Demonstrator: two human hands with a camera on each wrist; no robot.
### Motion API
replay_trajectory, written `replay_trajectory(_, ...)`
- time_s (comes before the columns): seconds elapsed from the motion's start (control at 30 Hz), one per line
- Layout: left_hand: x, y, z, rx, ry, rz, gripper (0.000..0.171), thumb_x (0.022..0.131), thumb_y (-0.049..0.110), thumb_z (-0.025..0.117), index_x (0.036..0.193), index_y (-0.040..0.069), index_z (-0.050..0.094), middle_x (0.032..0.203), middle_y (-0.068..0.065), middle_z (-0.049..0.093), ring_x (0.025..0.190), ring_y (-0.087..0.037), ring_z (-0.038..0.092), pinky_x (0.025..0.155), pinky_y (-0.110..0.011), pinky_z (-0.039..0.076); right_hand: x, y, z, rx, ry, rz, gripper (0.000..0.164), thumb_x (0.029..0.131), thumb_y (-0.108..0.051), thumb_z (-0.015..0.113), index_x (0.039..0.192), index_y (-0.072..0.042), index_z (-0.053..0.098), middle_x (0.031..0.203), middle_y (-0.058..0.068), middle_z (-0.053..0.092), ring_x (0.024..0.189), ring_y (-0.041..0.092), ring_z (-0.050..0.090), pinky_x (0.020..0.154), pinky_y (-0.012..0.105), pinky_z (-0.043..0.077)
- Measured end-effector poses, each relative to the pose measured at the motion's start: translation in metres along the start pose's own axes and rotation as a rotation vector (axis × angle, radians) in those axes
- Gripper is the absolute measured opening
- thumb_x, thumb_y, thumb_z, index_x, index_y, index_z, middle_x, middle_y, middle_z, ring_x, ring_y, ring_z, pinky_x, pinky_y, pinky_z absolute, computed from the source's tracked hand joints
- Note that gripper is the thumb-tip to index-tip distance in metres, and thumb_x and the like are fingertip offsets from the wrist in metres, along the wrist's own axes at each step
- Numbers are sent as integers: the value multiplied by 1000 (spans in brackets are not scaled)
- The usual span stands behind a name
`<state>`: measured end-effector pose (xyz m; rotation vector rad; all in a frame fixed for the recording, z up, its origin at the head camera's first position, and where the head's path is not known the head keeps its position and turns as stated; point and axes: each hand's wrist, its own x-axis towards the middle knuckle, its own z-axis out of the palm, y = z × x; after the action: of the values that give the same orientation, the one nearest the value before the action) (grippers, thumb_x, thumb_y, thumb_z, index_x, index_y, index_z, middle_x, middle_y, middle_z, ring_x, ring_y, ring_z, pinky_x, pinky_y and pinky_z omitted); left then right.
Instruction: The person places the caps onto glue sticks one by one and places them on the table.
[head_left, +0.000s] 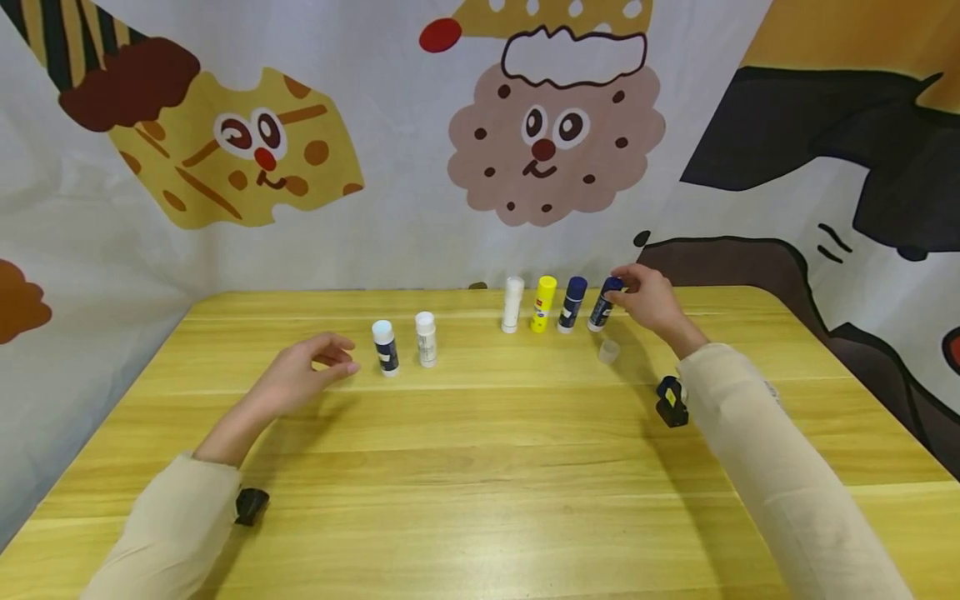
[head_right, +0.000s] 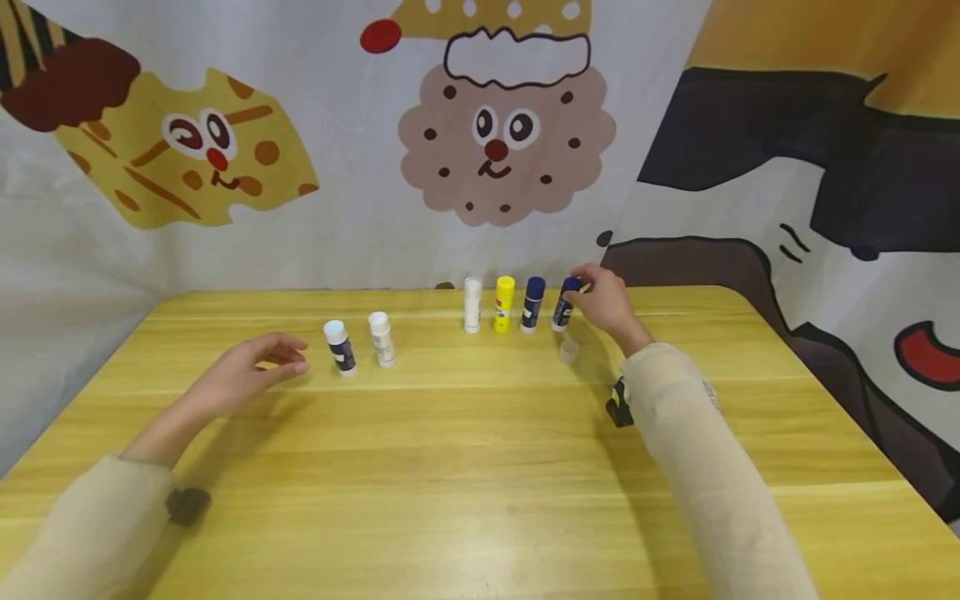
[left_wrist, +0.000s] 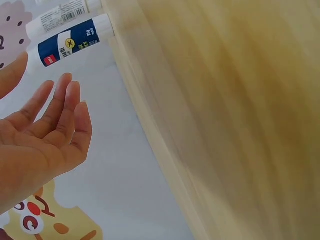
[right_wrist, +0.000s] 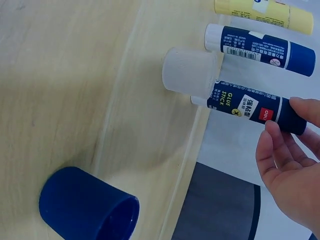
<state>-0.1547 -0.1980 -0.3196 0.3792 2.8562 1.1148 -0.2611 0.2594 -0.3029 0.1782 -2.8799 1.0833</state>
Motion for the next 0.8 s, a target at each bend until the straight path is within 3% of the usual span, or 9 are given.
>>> replay_trajectory(0.8,9,3,4,-27,-9,1,47,91,29,58,126,-1,47,108,-15,59,102,-32,53,83,-48,41,-1,4,0,56,-7,21,43,91,-19,58,128,1,45,116,22,51,93,30,54,73,34,47)
